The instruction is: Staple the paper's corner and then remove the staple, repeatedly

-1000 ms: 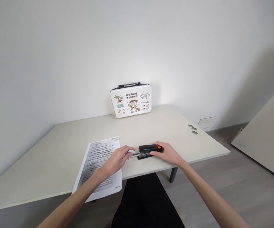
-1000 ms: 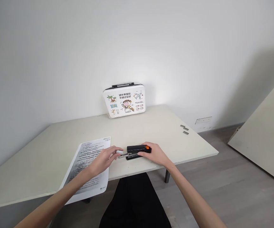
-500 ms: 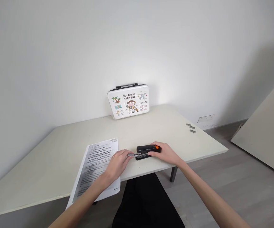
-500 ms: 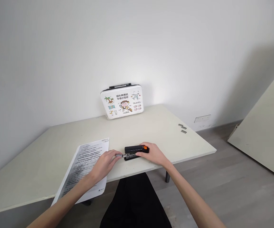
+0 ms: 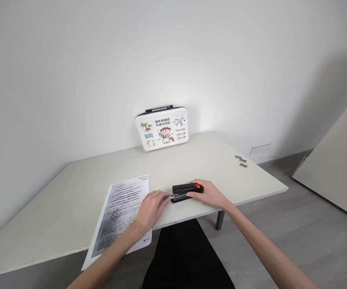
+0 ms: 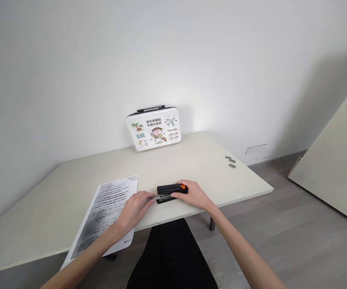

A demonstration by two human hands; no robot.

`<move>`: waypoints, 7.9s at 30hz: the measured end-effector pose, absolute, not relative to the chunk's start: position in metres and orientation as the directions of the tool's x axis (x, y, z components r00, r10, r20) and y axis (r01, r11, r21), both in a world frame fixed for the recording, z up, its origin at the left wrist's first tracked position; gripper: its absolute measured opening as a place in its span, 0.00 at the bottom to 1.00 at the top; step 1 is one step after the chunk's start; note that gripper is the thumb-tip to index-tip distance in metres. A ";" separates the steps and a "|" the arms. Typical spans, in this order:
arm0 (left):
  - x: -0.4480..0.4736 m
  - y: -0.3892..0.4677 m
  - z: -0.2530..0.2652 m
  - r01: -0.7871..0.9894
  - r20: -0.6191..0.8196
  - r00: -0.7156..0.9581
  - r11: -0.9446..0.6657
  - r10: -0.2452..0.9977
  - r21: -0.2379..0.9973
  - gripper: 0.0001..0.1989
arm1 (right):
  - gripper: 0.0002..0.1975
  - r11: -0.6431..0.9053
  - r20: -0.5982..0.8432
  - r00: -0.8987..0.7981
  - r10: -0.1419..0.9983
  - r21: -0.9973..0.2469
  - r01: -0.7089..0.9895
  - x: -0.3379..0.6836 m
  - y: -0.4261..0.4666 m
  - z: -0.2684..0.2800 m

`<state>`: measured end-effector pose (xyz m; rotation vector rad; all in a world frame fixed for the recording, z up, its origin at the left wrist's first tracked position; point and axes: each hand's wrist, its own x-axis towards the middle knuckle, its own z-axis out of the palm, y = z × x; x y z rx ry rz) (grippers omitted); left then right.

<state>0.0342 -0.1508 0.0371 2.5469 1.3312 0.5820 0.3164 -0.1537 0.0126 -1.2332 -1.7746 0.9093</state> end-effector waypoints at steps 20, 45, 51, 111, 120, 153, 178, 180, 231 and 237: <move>0.044 -0.075 0.049 0.482 0.098 0.770 -0.675 0.630 0.559 0.23 | 0.16 0.354 0.256 -0.346 0.903 -0.899 0.257 0.319 -0.146 0.007; -0.086 0.004 0.035 0.928 0.305 0.297 -0.348 0.905 0.130 0.24 | 0.15 0.319 0.225 -0.303 0.926 -0.896 0.310 0.316 -0.149 0.014; -0.130 0.003 0.012 0.984 0.410 0.079 -0.138 0.909 0.116 0.24 | 0.15 0.301 0.202 -0.301 0.932 -0.893 0.333 0.317 -0.149 0.011; -0.005 -0.119 -0.011 0.825 0.342 0.189 -0.338 0.920 0.453 0.20 | 0.21 0.198 0.137 -0.159 0.978 -0.850 0.488 0.313 -0.156 -0.004; 0.021 -0.118 -0.010 0.788 0.339 0.207 -0.362 0.918 0.498 0.14 | 0.23 0.219 0.147 -0.180 0.973 -0.838 0.499 0.313 -0.152 -0.009; 0.017 -0.169 -0.005 0.579 0.235 0.742 -0.776 0.628 0.249 0.26 | 0.43 0.151 -0.126 -0.254 0.959 -0.530 0.834 0.245 -0.104 0.048; 0.017 -0.168 -0.001 0.575 0.217 0.744 -0.771 0.632 0.274 0.26 | 0.38 0.276 -0.087 -0.349 0.933 -0.447 0.851 0.239 -0.099 0.043; 0.017 -0.169 0.001 0.576 0.204 0.746 -0.768 0.633 0.278 0.26 | 0.37 0.284 -0.087 -0.353 0.932 -0.433 0.856 0.239 -0.099 0.043; 0.021 -0.167 -0.013 0.580 0.305 0.719 -0.781 0.625 0.233 0.26 | 0.27 0.271 -0.052 -0.277 0.960 -0.096 0.958 0.217 -0.103 0.034; 0.017 -0.168 -0.013 0.580 0.321 0.721 -0.788 0.614 0.205 0.26 | 0.24 0.274 -0.016 -0.274 0.962 0.016 0.962 0.210 -0.116 0.038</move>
